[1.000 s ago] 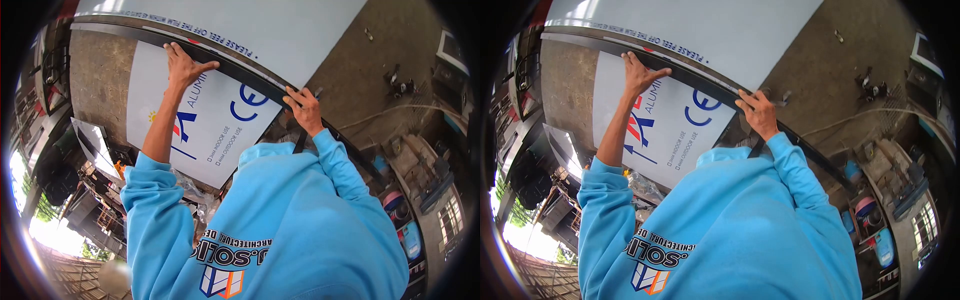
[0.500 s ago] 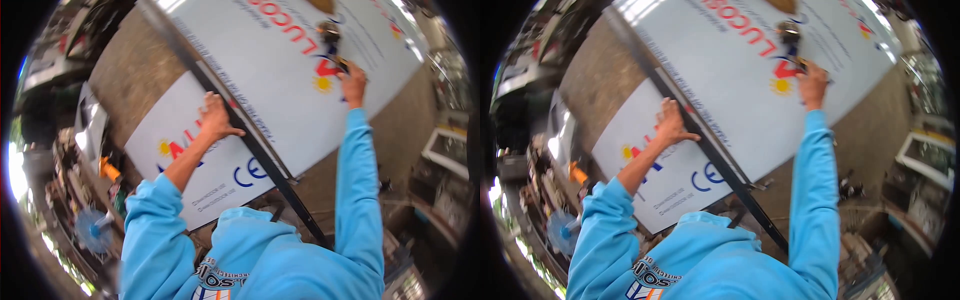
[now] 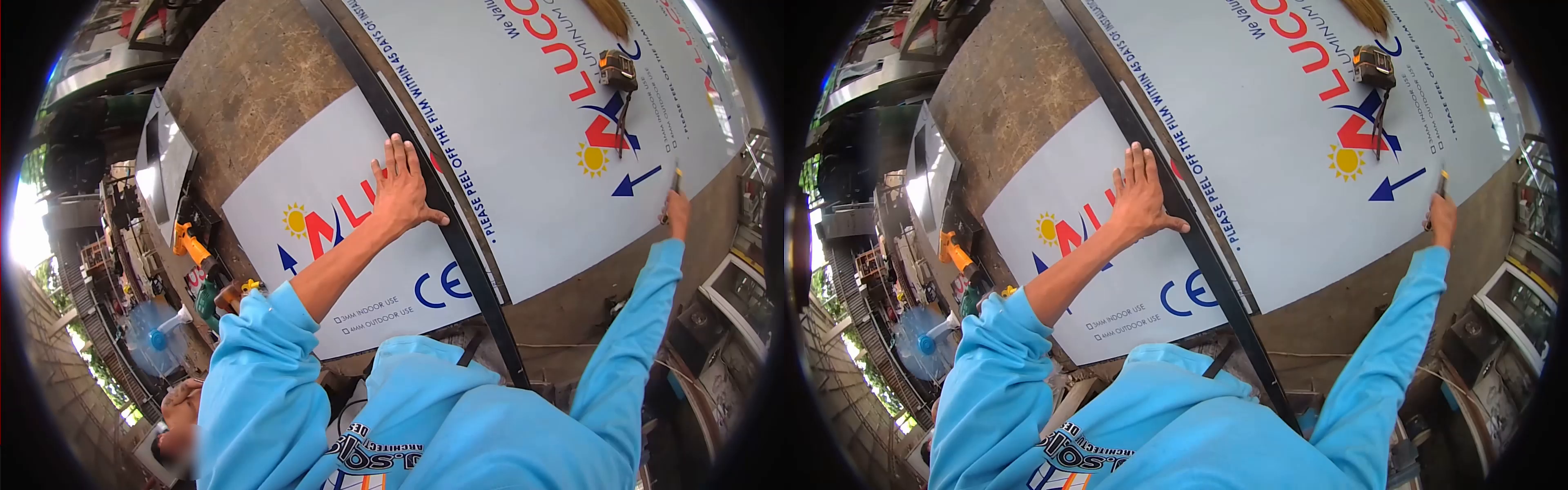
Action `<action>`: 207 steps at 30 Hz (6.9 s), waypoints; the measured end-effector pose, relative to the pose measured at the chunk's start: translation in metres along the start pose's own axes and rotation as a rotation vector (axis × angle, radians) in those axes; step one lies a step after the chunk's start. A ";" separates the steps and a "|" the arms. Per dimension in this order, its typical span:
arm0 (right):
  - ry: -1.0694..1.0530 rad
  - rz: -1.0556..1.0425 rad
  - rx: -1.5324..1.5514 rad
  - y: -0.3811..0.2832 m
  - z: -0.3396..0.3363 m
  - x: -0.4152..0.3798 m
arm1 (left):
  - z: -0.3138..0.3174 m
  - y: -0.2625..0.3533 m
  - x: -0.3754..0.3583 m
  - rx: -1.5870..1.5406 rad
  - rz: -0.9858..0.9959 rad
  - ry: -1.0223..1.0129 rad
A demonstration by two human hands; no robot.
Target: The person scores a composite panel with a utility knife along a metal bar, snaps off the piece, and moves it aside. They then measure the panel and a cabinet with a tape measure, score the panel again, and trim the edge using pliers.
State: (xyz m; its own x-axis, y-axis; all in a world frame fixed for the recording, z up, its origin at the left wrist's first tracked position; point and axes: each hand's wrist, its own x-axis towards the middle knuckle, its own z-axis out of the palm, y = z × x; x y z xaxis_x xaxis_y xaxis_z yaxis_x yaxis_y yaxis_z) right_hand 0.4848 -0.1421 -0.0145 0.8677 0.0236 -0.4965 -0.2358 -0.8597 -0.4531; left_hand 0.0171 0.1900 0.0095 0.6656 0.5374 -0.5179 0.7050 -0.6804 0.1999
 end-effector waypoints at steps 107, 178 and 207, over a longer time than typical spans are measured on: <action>-0.425 -0.751 0.412 -0.013 0.201 -0.360 | 0.015 -0.004 0.004 -0.001 0.012 0.091; -0.383 -1.013 -0.670 0.094 0.119 -0.391 | -0.010 0.016 -0.005 0.016 -0.161 -0.111; -0.228 -1.145 -0.106 -0.220 0.311 -0.296 | 0.000 0.005 -0.002 -0.073 -0.059 0.029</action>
State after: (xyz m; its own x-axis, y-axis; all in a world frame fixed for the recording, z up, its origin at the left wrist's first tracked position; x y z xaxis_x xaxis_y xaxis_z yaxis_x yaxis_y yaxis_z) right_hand 0.1441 0.1990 0.0015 0.4485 0.8931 0.0354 0.6791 -0.3147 -0.6631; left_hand 0.0196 0.1857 0.0111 0.6285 0.5903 -0.5065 0.7585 -0.6095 0.2307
